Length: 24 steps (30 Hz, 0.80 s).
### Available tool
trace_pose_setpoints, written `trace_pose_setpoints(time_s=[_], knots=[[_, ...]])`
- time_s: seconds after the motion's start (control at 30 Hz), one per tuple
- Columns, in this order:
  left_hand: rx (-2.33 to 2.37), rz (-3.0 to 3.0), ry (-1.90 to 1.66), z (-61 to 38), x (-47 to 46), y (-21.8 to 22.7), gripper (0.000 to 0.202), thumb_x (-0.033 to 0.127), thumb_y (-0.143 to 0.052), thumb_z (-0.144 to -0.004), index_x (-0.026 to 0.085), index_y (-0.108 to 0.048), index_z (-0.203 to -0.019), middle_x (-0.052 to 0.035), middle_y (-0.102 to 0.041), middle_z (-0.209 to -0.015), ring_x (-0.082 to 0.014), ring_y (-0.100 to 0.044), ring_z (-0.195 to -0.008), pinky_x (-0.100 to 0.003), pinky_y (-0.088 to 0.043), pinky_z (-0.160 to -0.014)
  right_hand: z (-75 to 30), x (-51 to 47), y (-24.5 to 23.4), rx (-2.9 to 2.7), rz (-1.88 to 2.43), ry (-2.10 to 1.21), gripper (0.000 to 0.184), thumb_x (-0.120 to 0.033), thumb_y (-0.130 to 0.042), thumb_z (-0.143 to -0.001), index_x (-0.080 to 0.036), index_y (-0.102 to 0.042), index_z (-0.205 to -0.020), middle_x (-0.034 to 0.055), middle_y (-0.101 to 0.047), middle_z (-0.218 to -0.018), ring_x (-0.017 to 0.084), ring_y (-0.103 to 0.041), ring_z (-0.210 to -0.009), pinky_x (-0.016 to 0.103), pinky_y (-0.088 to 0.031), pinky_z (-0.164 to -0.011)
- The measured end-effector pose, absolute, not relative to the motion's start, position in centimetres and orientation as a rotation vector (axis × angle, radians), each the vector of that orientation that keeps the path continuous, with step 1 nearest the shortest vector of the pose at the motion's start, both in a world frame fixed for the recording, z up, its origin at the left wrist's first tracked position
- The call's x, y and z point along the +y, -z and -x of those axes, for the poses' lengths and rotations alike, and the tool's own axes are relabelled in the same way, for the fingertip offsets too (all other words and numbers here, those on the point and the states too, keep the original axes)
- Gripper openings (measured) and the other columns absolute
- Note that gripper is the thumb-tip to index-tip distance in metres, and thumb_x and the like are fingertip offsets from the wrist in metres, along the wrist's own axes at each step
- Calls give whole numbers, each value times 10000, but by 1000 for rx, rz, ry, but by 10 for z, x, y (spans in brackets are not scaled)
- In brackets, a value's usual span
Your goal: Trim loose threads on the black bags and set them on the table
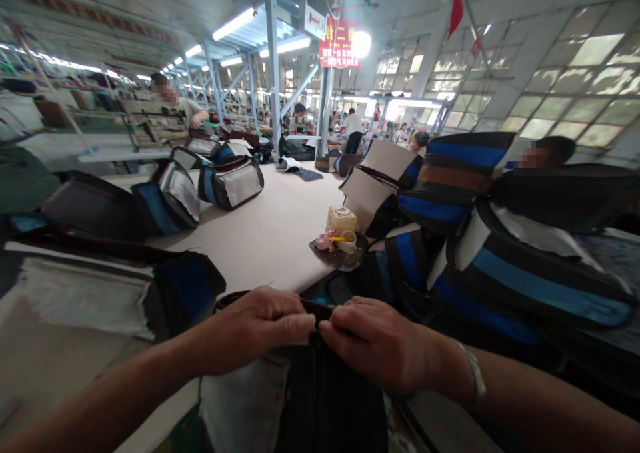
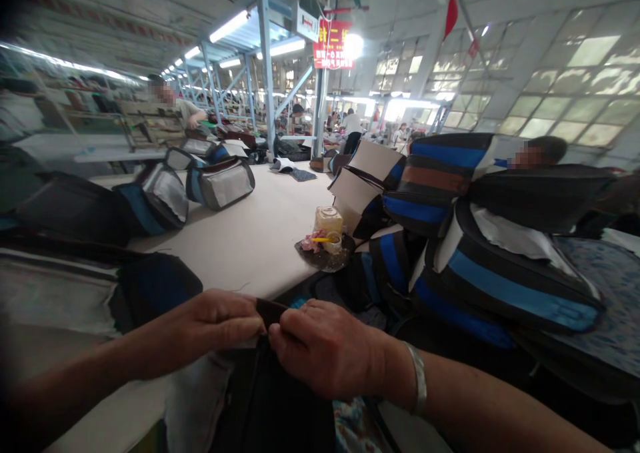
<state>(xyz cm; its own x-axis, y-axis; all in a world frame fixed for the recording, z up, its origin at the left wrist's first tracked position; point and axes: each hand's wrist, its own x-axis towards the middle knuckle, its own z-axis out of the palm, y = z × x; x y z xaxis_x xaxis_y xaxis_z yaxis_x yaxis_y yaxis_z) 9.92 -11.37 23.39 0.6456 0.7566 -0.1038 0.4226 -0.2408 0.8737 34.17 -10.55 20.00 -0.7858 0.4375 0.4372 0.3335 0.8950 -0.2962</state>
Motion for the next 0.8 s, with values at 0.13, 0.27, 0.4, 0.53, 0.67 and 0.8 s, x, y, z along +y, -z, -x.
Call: trace_pose_setpoints(time_s=[0.13,0.27,0.4,0.53,0.67,0.8], knots=[[879,-1672,-288,-103,-108,-234,468,578,-524,-949,169,-518,-722,62,-307,-641,-109,-236,-586,-262,-193,-508,-343,-114,-204,-2617,492,-160,250,-251,-420,-1019,-167,-609,-878,33,-533,-754,138,-469,-667,296,-427,-693],[847,-1723,-275,-108,-113,-239,423,544,-574,-927,167,-544,-738,64,-334,-646,-104,-267,-577,-253,-206,-497,-350,-118,-222,-2443,445,-472,230,-220,-442,-995,-120,-641,-1053,104,-611,-926,163,-550,-808,292,-459,-695],[862,-2014,-376,-118,-123,-256,296,344,-576,-939,161,-601,-708,35,-509,-730,-113,-469,-679,-225,-348,-612,-357,-104,-247,-2310,603,-935,263,-281,-468,-1017,-126,-678,-988,51,-617,-867,123,-574,-784,252,-465,-715],[858,-2189,-449,-128,-124,-271,230,189,-578,-889,166,-568,-660,48,-531,-707,-96,-504,-668,-197,-366,-625,-355,-89,-268,-2525,509,-1116,183,-271,-642,-919,-122,-683,-820,12,-578,-808,101,-550,-730,223,-448,-687],[809,-2173,-508,-121,-108,-276,183,186,-578,-884,163,-611,-705,25,-587,-764,-133,-550,-755,-207,-398,-693,-338,-94,-286,-2555,569,-663,106,-112,-629,-814,-144,-589,-721,-3,-542,-777,98,-477,-675,230,-386,-627],[705,-1930,-565,-97,-93,-259,170,267,-616,-872,150,-652,-755,3,-584,-804,-167,-523,-792,-239,-405,-714,-322,-90,-292,-2505,589,-700,135,-171,-602,-852,-147,-569,-722,-23,-507,-694,97,-441,-633,240,-363,-617]])
